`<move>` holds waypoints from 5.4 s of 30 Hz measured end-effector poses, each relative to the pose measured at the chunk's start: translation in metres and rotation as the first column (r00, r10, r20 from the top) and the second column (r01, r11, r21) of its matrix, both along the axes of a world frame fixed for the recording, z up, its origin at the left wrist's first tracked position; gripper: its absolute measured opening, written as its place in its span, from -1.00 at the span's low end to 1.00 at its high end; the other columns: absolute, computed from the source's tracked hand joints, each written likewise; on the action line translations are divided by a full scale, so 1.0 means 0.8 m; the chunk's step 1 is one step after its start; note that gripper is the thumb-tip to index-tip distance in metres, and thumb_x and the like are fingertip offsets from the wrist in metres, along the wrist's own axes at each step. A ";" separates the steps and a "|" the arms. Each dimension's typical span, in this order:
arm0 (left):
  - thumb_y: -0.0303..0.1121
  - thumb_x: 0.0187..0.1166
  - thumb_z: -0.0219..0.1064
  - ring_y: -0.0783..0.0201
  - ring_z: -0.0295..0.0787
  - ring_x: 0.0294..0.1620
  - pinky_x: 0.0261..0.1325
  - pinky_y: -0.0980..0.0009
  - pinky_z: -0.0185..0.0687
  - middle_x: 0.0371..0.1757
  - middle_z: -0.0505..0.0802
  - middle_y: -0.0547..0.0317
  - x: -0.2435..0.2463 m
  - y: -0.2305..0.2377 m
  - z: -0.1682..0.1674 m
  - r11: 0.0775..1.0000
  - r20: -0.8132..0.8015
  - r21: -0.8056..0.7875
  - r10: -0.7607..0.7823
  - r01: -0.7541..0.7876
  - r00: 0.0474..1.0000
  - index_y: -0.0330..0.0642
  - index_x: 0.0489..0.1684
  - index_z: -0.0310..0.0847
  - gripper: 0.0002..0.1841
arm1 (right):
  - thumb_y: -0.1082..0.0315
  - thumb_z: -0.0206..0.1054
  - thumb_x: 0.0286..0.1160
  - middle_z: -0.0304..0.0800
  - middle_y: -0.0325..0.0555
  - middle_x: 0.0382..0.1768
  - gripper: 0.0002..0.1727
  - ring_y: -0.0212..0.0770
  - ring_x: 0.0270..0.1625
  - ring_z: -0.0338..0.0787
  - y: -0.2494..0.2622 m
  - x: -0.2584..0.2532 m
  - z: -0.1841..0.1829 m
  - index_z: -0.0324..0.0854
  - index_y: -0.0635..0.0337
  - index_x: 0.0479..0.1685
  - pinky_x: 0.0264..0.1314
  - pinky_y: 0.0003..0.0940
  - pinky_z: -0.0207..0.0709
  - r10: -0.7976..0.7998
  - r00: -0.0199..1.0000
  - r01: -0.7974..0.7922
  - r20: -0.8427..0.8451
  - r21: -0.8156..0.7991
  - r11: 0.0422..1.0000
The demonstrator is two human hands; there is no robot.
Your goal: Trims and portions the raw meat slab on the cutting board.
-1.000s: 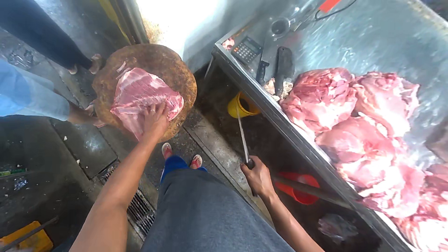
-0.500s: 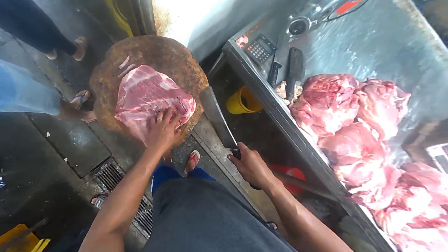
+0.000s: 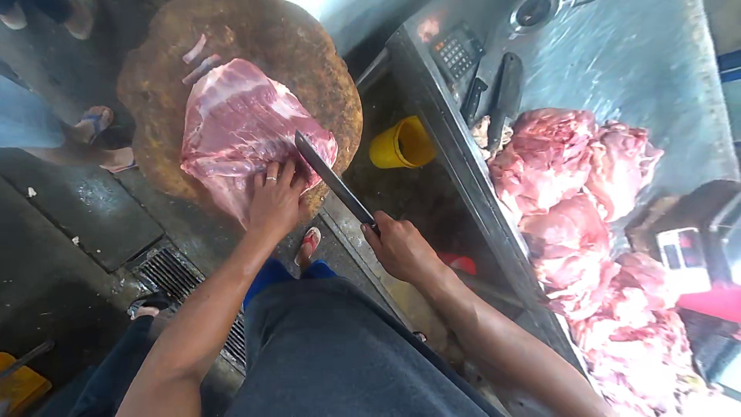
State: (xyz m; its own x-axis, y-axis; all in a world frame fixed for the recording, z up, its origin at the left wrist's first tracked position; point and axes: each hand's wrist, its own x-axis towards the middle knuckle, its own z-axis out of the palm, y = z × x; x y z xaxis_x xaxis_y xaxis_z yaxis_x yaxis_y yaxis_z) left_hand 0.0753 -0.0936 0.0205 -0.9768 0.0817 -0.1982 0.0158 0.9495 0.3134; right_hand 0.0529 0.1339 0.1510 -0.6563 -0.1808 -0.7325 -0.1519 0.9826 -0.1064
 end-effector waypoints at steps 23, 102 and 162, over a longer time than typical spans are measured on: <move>0.03 0.57 0.26 -0.21 0.21 0.76 0.54 -0.27 0.25 0.80 0.38 0.14 0.004 0.005 -0.002 0.998 0.050 -0.036 -0.042 0.044 0.998 0.22 0.56 0.56 -0.47 | -0.04 -0.02 0.88 0.69 -0.03 -0.38 -0.61 0.03 -0.21 0.84 -0.014 0.006 -0.006 0.48 0.09 -0.04 -0.18 0.01 0.70 0.006 1.000 -0.009 0.028 0.095 0.995; -0.02 0.56 0.28 -0.19 0.40 0.57 0.30 -0.19 0.41 0.62 0.55 0.10 -0.005 0.023 -0.002 0.997 0.062 -0.079 0.013 -0.008 0.998 0.00 0.41 0.67 -0.51 | -0.03 -0.03 0.89 0.76 0.05 -0.31 -0.61 0.11 -0.11 0.89 -0.027 0.005 -0.020 0.48 0.11 0.04 -0.13 0.07 0.74 0.023 0.999 -0.019 -0.025 0.161 0.987; -0.02 0.52 0.23 -0.17 0.46 0.56 0.31 -0.16 0.52 0.54 0.57 -0.06 -0.024 0.008 0.003 0.999 0.083 -0.034 0.042 -0.040 0.996 -0.13 0.51 0.58 -0.41 | -0.04 -0.01 0.86 0.73 -0.07 -0.37 -0.60 -0.03 -0.21 0.84 -0.012 0.000 -0.014 0.55 0.07 0.02 -0.15 -0.02 0.69 -0.037 0.999 0.036 0.004 0.057 0.998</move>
State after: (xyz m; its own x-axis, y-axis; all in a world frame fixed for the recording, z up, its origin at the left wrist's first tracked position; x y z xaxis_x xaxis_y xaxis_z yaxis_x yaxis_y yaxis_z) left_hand 0.0559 -0.0874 0.0229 -0.9591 0.0340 -0.2812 -0.0484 0.9584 0.2812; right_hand 0.0527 0.1245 0.1398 -0.6580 -0.1148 -0.7442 -0.1155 0.9920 -0.0508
